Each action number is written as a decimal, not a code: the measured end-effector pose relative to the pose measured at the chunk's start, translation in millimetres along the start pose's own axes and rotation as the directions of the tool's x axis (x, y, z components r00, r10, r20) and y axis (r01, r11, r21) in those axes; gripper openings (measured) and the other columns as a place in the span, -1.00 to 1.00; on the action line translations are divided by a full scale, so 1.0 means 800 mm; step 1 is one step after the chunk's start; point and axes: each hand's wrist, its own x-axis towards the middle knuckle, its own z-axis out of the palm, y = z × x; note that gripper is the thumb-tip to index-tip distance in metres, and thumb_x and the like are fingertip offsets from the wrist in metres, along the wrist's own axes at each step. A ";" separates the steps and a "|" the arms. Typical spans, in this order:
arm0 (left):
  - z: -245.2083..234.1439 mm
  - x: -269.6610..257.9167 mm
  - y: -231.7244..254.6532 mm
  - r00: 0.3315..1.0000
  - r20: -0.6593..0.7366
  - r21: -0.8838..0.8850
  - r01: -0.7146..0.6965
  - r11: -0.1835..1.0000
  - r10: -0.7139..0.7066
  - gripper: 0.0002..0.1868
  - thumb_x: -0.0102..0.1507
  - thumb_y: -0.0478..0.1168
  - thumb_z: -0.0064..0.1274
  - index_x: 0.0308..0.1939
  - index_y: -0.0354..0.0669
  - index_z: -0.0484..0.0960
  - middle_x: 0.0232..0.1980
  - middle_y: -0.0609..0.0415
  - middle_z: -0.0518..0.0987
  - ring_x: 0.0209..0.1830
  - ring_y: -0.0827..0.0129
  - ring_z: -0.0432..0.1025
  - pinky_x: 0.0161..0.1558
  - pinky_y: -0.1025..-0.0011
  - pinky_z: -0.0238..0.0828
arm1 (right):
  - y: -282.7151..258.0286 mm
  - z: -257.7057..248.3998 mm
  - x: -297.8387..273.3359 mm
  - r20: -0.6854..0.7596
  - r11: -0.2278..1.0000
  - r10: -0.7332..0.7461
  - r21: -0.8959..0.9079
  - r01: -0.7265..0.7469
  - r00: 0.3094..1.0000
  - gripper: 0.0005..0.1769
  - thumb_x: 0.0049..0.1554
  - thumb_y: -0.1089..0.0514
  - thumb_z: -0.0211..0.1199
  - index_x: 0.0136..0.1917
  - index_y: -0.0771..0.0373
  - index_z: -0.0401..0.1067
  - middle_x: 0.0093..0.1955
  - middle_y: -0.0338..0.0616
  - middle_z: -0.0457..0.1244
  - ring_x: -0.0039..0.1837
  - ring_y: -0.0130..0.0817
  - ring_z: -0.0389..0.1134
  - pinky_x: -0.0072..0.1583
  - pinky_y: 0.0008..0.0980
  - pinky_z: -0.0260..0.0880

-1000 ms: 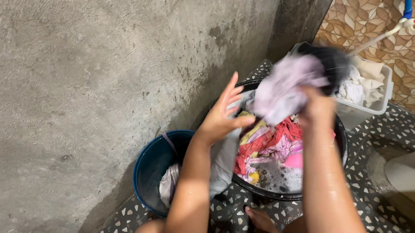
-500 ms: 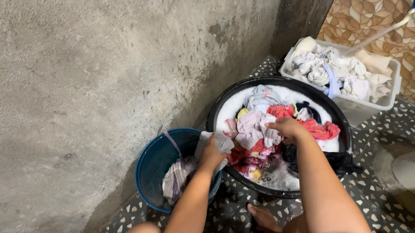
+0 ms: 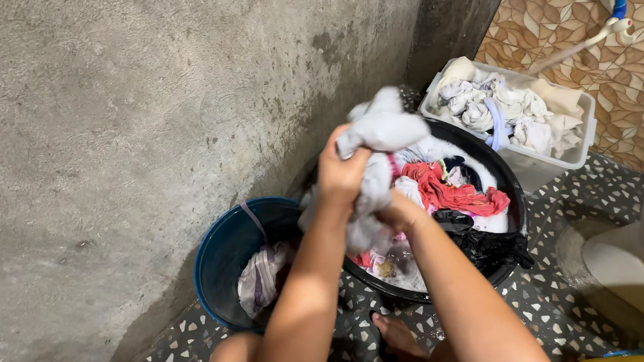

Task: The person washes clothes by hand in a large basin filled with soapy water, scrubbing various garments, rinsing them, and transferring them to a smaller bucket.

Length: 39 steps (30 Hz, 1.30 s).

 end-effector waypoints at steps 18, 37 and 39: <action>-0.399 -0.040 -0.245 0.807 -0.264 0.956 0.291 -0.034 -0.528 -0.46 0.23 0.22 0.23 -0.23 -0.25 0.77 -0.08 -0.31 0.65 0.00 -0.12 0.56 0.04 0.07 0.48 | 0.025 -0.135 -0.011 -0.709 0.979 0.202 0.170 -0.114 0.676 -0.20 0.10 0.20 0.40 0.54 0.21 0.16 0.23 0.01 0.23 0.21 -0.12 0.28 0.10 0.13 0.41; -0.376 -0.181 -0.292 0.359 -0.386 0.916 0.254 -0.309 -0.850 -0.37 0.19 0.11 0.05 0.29 0.03 0.34 0.36 -0.13 0.36 0.37 -0.07 0.23 0.36 0.00 0.16 | 0.064 -0.123 0.019 -0.731 0.799 -0.026 -0.425 -0.426 0.682 -0.25 -0.04 -0.24 0.47 0.34 0.10 0.48 0.24 0.13 0.39 0.27 0.01 0.44 0.28 -0.14 0.40; -0.368 -0.181 -0.290 0.380 -0.376 0.918 0.279 -0.282 -0.845 -0.45 0.21 0.07 0.02 0.23 -0.01 0.40 0.31 -0.14 0.40 0.32 -0.06 0.28 0.32 0.02 0.22 | 0.046 -0.124 0.019 -0.738 0.817 -0.068 -0.428 -0.388 0.672 -0.26 -0.05 -0.23 0.48 0.31 0.13 0.50 0.25 0.11 0.38 0.27 0.02 0.43 0.28 -0.13 0.39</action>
